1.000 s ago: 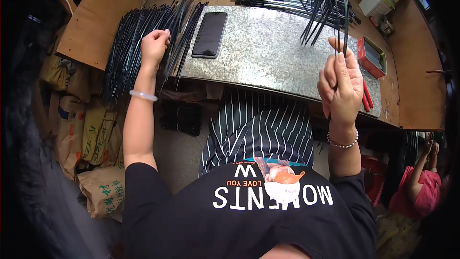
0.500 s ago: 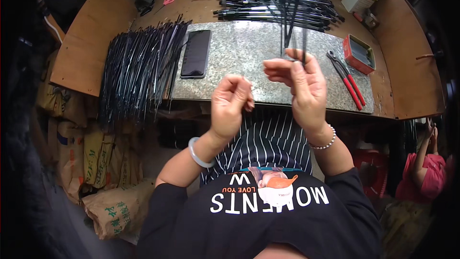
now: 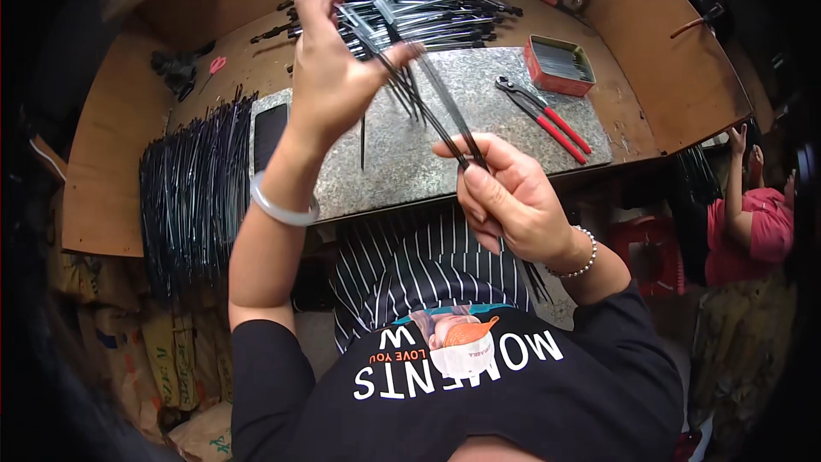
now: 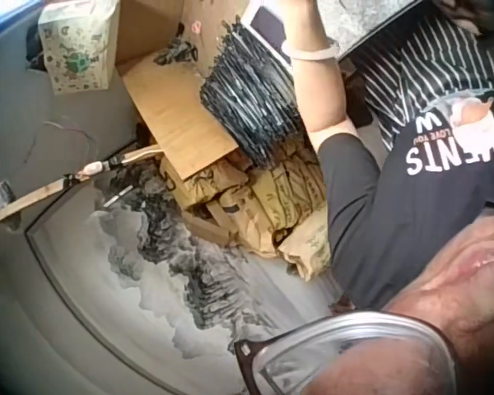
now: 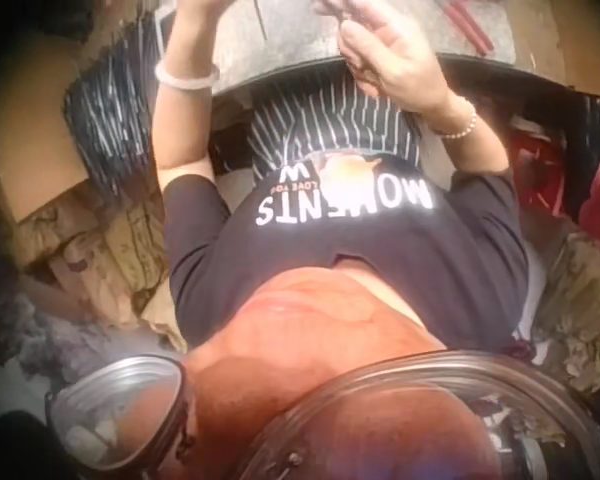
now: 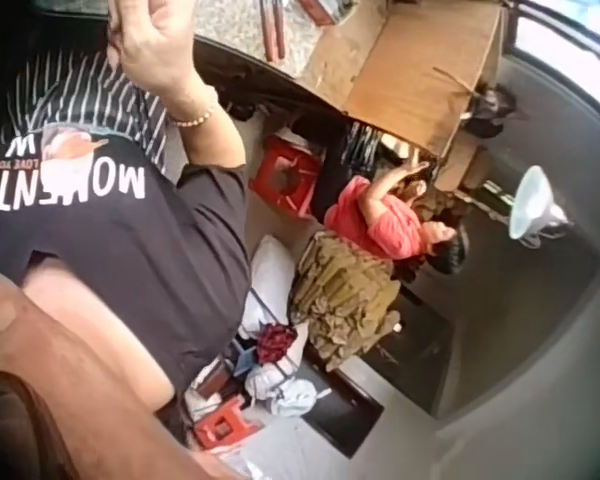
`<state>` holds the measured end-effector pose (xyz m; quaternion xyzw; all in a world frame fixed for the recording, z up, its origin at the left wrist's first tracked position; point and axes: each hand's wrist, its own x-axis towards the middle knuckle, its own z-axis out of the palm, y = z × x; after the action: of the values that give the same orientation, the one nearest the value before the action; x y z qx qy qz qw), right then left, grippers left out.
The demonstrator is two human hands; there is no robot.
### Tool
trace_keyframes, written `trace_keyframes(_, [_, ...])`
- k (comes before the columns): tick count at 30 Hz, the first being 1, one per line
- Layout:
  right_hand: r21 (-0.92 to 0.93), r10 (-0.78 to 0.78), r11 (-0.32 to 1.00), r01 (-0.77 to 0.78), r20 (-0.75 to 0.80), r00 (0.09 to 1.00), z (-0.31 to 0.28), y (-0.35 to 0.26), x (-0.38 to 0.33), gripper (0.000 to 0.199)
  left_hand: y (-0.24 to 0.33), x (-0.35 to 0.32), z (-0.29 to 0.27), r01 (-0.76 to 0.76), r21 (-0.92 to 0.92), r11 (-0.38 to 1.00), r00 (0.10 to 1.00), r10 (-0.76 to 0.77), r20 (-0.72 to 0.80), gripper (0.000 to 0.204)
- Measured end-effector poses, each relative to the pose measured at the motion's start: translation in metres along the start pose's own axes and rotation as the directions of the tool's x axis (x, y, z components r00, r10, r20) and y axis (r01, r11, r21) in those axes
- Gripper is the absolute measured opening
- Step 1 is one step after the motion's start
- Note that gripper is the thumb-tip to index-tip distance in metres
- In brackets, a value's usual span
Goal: The person assembles umbrella frames by threading ribs onto a wire, fastening them to an umbrella shaft mechanism, and cutting the wire with pliers. The person also bundles assembled ribs with a plastic strap and threads additional ribs onto wire.
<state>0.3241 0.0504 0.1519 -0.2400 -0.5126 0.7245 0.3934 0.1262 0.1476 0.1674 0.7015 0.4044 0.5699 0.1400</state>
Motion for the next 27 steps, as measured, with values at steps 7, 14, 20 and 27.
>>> trace_keyframes(7, [0.084, 0.142, 0.986, -0.147, 0.053, 0.988, -0.024, -0.03, 0.002, 0.038, 0.037, 0.02, 0.023, -0.128, -0.214, 0.968, 0.985, 0.149, 0.087, 0.048])
trace_keyframes(14, [0.079, 0.111, 0.99, -0.114, 0.043, 0.993, -0.032, -0.062, -0.001, 0.037, -0.047, -0.023, 0.02, 0.288, -0.353, 0.89, 0.843, -0.411, -0.348, 0.075])
trace_keyframes(20, [-0.23, -0.014, 0.973, 0.025, 0.048, 0.999, -0.049, -0.043, -0.021, 0.031, -0.051, 0.011, 0.053, 0.439, -0.868, 0.233, 0.887, -0.268, 0.377, 0.025])
trace_keyframes(27, [-0.818, -0.356, 0.569, 0.083, -0.154, 0.922, -0.11, 0.151, -0.061, 0.012, -0.036, -0.008, 0.082, 0.274, -0.588, 0.761, 0.866, 0.071, 0.495, 0.024])
